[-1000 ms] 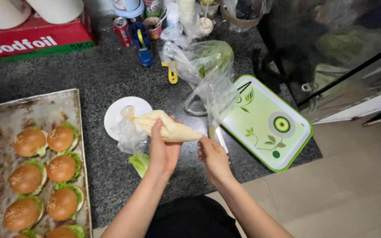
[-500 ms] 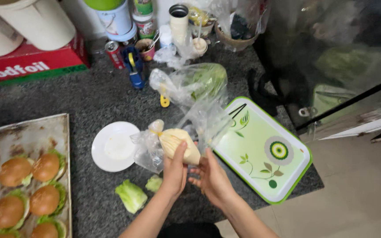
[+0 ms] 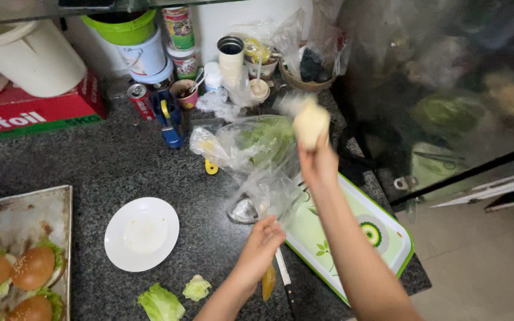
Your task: The person assembles burgers on a baking sheet by placing lettuce, pre-cooked meat patties, and sauce onto burger buns, then packages the remaining ingredients into plastic bags and moves a tray.
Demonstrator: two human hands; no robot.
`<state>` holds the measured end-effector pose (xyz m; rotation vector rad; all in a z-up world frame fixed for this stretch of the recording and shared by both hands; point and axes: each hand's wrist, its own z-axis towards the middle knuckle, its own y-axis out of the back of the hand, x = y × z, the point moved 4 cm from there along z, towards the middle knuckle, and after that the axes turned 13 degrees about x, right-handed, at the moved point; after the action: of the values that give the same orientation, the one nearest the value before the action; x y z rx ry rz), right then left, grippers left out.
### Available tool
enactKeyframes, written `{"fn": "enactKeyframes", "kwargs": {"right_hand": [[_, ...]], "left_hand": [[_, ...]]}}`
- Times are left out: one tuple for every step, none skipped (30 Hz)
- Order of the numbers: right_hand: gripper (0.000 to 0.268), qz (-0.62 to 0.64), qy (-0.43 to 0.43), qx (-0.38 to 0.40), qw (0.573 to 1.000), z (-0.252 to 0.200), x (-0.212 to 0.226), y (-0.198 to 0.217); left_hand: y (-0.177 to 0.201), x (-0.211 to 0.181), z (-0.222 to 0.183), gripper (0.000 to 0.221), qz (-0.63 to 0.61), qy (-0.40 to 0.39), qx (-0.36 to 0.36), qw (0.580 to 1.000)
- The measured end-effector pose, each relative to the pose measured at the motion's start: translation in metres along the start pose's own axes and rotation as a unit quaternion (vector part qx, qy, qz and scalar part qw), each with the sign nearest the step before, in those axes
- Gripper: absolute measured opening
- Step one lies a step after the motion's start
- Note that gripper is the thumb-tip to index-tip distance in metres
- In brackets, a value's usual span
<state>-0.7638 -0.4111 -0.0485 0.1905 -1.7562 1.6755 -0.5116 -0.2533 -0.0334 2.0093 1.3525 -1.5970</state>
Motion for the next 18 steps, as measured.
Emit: {"fn": "enactKeyframes", "kwargs": {"right_hand": [[0.046, 0.034, 0.03, 0.043, 0.998, 0.041, 0.005, -0.008], [0.041, -0.027, 0.039, 0.018, 0.999, 0.076, 0.011, -0.014], [0.04, -0.053, 0.009, 0.01, 0.999, 0.105, 0.01, -0.024], [0.039, -0.078, -0.021, 0.003, 0.997, 0.12, 0.006, -0.032], [0.036, -0.095, -0.045, -0.004, 0.994, 0.119, -0.001, -0.037], [0.032, -0.113, -0.069, -0.01, 0.991, 0.114, -0.013, -0.044], [0.029, -0.129, -0.095, -0.016, 0.987, 0.105, -0.028, -0.054], [0.026, -0.158, -0.094, 0.062, 0.981, 0.076, -0.043, -0.062], [0.023, -0.185, -0.095, 0.142, 0.968, 0.031, -0.057, -0.067], [0.022, -0.198, -0.146, 0.095, 0.965, -0.006, -0.074, -0.067], [0.022, -0.212, -0.203, 0.046, 0.955, -0.048, -0.092, -0.064], [0.02, -0.273, -0.166, 0.053, 0.946, -0.09, -0.102, -0.064], [0.018, -0.33, -0.13, 0.064, 0.933, -0.131, -0.109, -0.064], [0.017, -0.36, -0.122, 0.07, 0.922, -0.169, -0.113, -0.06], [0.017, -0.387, -0.11, 0.08, 0.912, -0.202, -0.117, -0.056], [0.016, -0.381, -0.139, 0.086, 0.91, -0.234, -0.125, -0.049], [0.016, -0.375, -0.165, 0.092, 0.908, -0.262, -0.132, -0.041], [0.015, -0.369, -0.191, 0.099, 0.904, -0.283, -0.14, -0.033]], "left_hand": [[0.001, 0.001, -0.002, 0.063, -0.016, 0.004, 0.015, 1.0], [0.002, 0.003, -0.004, 0.06, -0.032, 0.007, 0.03, 0.999], [0.003, 0.005, -0.009, 0.057, -0.048, 0.015, 0.044, 0.998], [0.008, 0.007, -0.013, 0.056, -0.059, 0.011, 0.033, 0.998], [0.012, 0.007, -0.014, 0.054, -0.069, 0.006, 0.025, 0.997], [0.018, 0.008, -0.016, 0.053, -0.079, 0.0, 0.017, 0.997], [0.028, 0.012, -0.022, 0.051, -0.086, 0.004, -0.006, 0.996], [0.041, 0.017, -0.029, 0.048, -0.092, 0.007, -0.029, 0.995], [0.053, 0.026, -0.037, 0.046, -0.102, 0.009, -0.054, 0.993], [0.069, 0.035, -0.045, 0.044, -0.106, 0.002, -0.087, 0.99], [0.086, 0.046, -0.057, 0.042, -0.115, 0.0, -0.126, 0.985], [0.102, 0.059, -0.07, 0.04, -0.122, -0.001, -0.164, 0.979], [0.118, 0.07, -0.084, 0.039, -0.125, -0.001, -0.2, 0.972], [0.132, 0.081, -0.1, 0.038, -0.127, -0.001, -0.236, 0.964], [0.145, 0.091, -0.117, 0.038, -0.148, -0.015, -0.26, 0.954], [0.156, 0.101, -0.136, 0.038, -0.168, -0.03, -0.284, 0.943], [0.166, 0.11, -0.152, 0.038, -0.187, -0.047, -0.307, 0.932], [0.174, 0.117, -0.169, 0.038, -0.181, -0.049, -0.336, 0.923]]}}
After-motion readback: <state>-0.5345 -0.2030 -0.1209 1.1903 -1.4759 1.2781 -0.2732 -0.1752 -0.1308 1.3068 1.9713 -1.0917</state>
